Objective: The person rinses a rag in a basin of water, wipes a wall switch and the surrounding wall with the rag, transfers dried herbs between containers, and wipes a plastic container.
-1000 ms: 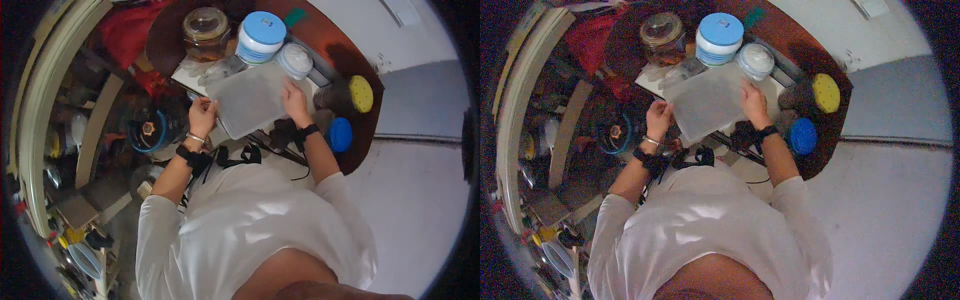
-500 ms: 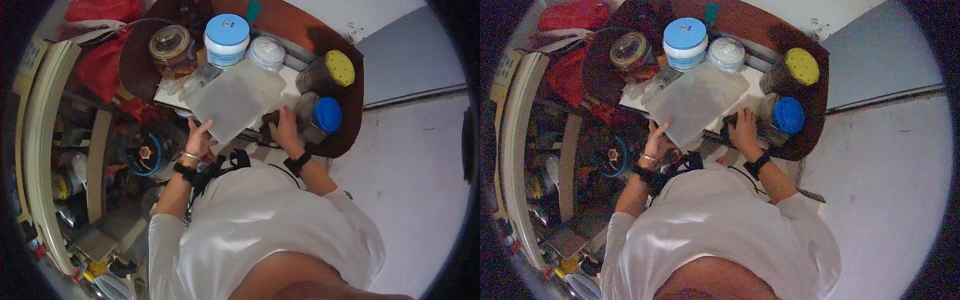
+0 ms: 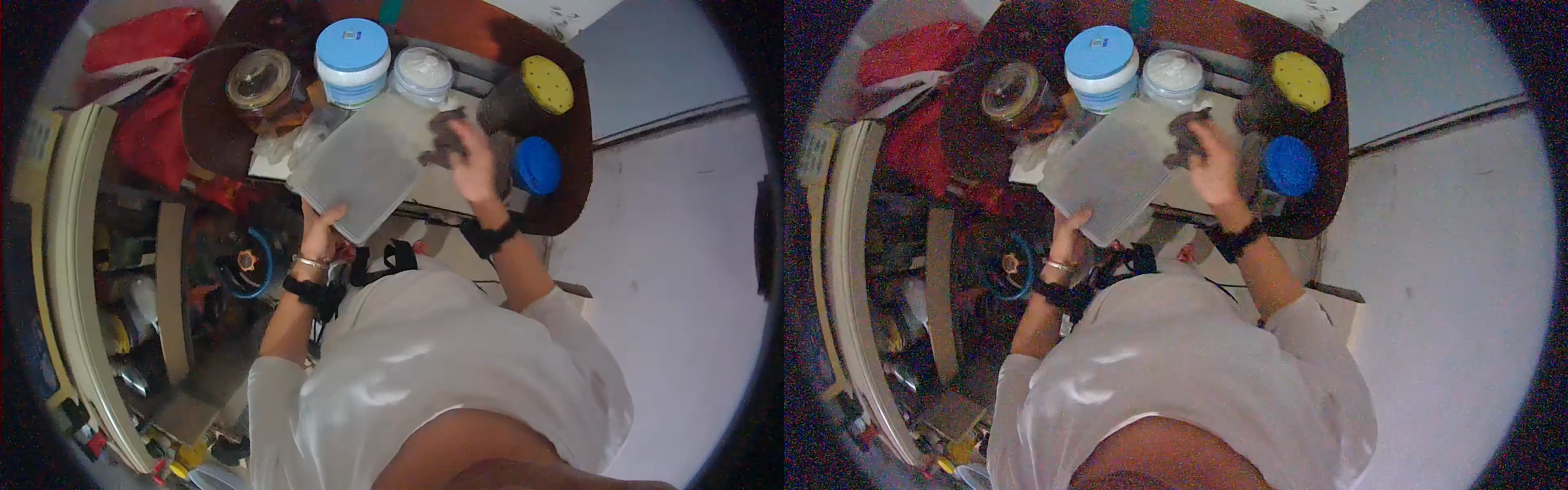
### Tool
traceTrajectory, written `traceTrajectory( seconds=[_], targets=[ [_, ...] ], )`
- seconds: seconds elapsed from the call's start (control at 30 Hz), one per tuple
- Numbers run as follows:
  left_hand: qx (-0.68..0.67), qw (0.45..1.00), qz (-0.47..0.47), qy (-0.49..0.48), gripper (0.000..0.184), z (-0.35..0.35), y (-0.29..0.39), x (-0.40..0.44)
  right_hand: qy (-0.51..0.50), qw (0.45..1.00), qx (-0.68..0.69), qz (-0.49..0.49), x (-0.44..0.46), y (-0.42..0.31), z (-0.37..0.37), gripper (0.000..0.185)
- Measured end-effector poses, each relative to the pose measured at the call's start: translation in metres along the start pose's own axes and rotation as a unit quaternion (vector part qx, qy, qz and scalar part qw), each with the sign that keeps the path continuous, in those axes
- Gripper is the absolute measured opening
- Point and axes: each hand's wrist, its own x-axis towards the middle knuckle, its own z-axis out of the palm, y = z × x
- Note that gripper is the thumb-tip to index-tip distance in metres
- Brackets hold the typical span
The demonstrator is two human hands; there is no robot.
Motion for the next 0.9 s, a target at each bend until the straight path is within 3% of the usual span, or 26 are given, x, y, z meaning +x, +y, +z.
traceTrajectory(
  seconds=[0.07,0.17,0.27,0.33,0.53,0.73,0.83,0.9],
  targets=[
    [-0.001,1.000,0.002,-0.008,0.083,0.001,0.002,-0.001,-0.150,0.972,-0.165,-0.070,-0.020,0.021,0.043,0.043],
    [-0.032,0.999,-0.023,-0.004,0.084,0.002,0.007,0.000,-0.221,0.951,-0.190,-0.106,-0.023,-0.019,0.053,0.044],
    [-0.056,0.996,-0.046,-0.045,0.082,-0.011,-0.001,0.004,-0.253,0.943,-0.200,-0.079,0.020,-0.019,0.071,0.047],
    [0.000,1.000,-0.025,-0.013,0.079,-0.016,-0.005,0.010,-0.243,0.942,-0.215,-0.085,0.036,-0.015,0.084,0.047],
    [-0.017,1.000,0.006,0.025,0.077,-0.004,0.000,0.006,-0.246,0.933,-0.235,-0.118,0.039,-0.016,0.070,0.044],
    [-0.014,0.997,0.019,0.072,0.078,0.006,0.006,0.004,-0.261,0.931,-0.251,-0.050,-0.006,-0.018,0.019,0.039],
    [-0.029,0.998,0.009,0.049,0.077,-0.002,0.001,0.007,-0.243,0.928,-0.276,-0.049,-0.009,-0.017,0.021,0.038],
    [-0.010,1.000,0.010,0.027,0.076,-0.017,-0.010,0.016,-0.227,0.935,-0.251,-0.107,0.015,-0.016,0.036,0.035]
  ],
)
